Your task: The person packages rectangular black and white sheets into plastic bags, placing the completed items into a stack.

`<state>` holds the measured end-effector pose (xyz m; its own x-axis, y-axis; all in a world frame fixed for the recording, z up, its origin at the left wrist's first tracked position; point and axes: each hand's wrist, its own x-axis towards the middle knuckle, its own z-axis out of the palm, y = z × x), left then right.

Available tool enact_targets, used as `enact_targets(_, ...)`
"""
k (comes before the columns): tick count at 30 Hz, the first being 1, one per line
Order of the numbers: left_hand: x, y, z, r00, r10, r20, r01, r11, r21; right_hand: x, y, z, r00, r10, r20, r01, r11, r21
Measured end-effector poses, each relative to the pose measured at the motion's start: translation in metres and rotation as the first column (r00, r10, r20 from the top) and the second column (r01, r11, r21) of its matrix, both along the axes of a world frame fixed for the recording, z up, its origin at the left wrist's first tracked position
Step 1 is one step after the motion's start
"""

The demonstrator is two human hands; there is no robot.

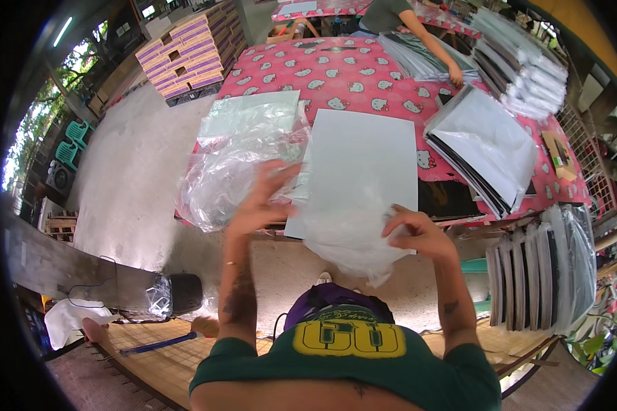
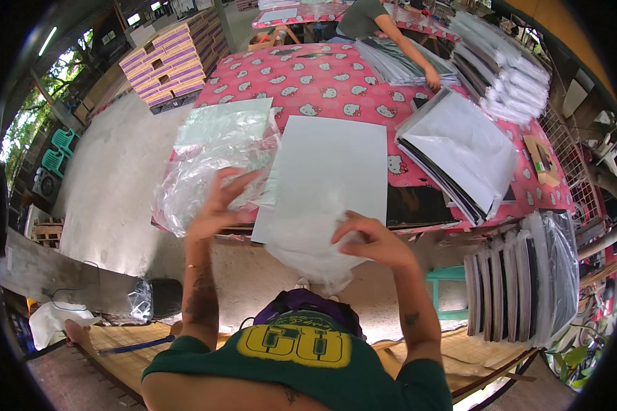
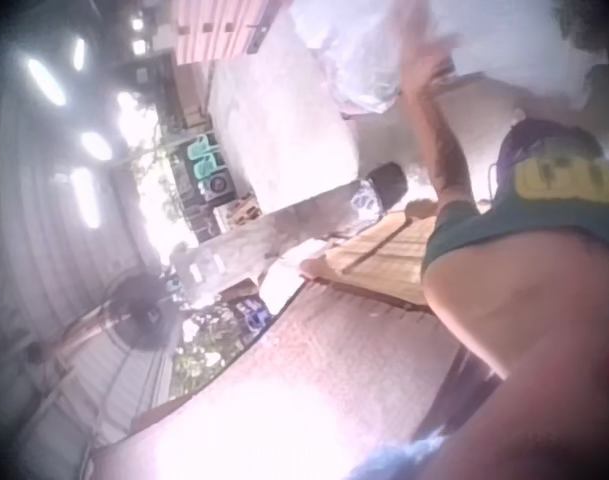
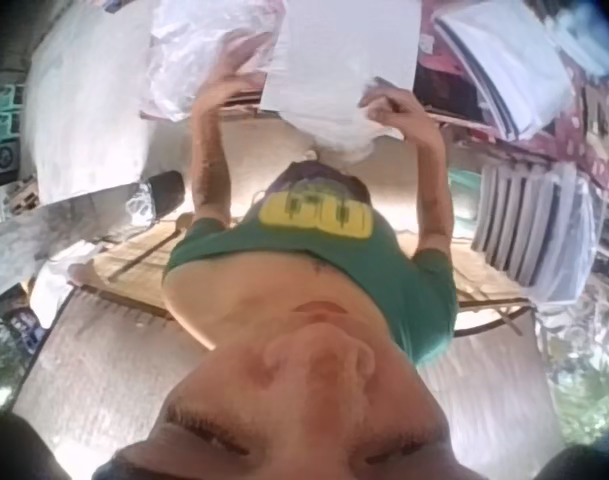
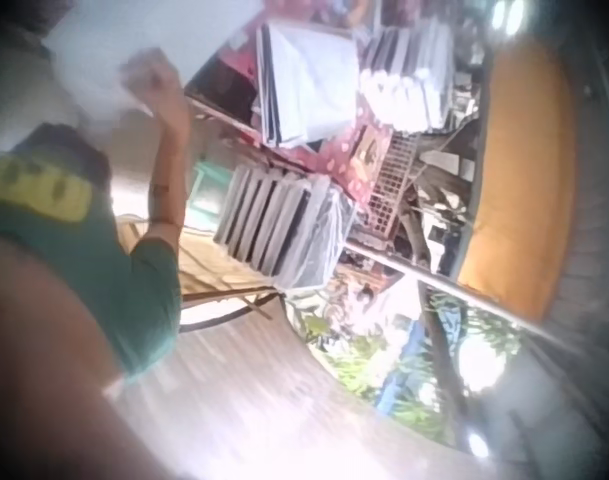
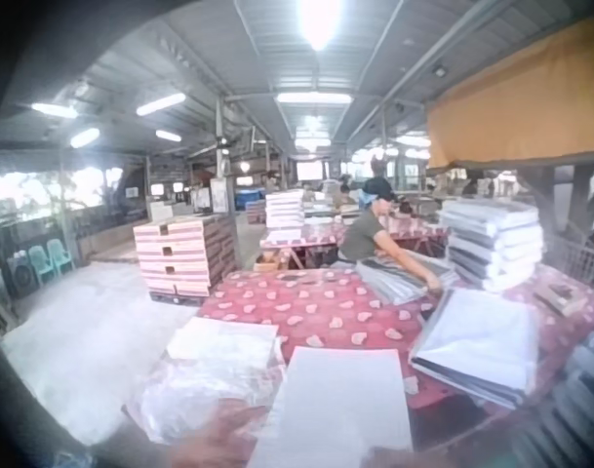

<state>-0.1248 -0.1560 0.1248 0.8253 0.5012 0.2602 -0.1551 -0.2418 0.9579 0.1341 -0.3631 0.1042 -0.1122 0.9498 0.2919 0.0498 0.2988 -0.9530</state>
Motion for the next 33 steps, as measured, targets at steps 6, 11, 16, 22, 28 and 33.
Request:
enact_targets(6, 0.054, -0.026, 0.036, 0.906, -0.329, -0.265, 0.334, 0.942, -0.025, 0.009, -0.007, 0.034, 0.295, -0.159, 0.942, 0.518, 0.855, -0.018)
enact_targets(11, 0.045, 0.006, -0.002, 0.884, 0.354, -0.304, 0.006, 0.643, 0.766, 0.064, -0.037, 0.000, 0.053, -0.523, 0.850, 0.813, 0.517, 0.268)
enact_targets(16, 0.008, 0.018, 0.015, 0.744, 0.667, -0.047, -0.064, 0.141, 0.988, 0.037, -0.061, 0.029, 0.014, -0.372, 0.928, 0.872, 0.459, 0.171)
enact_targets(22, -0.031, 0.020, 0.045, 0.981, -0.152, 0.122, 0.190, 0.891, -0.412, 0.077, -0.089, -0.061, 0.744, -0.538, -0.397, 0.414, 0.837, -0.358)
enact_targets(28, -0.018, 0.018, 0.058, 0.977, 0.170, 0.125, -0.112, 0.921, -0.374, 0.057, -0.060, -0.014, 0.988, 0.150, 0.040, -0.119, 0.896, -0.428)
enact_targets(33, -0.035, 0.020, 0.029, 0.996, -0.059, -0.061, 0.044, 0.972, -0.229, 0.057, -0.057, -0.010, 0.531, -0.363, -0.766, 0.132, 0.928, -0.349)
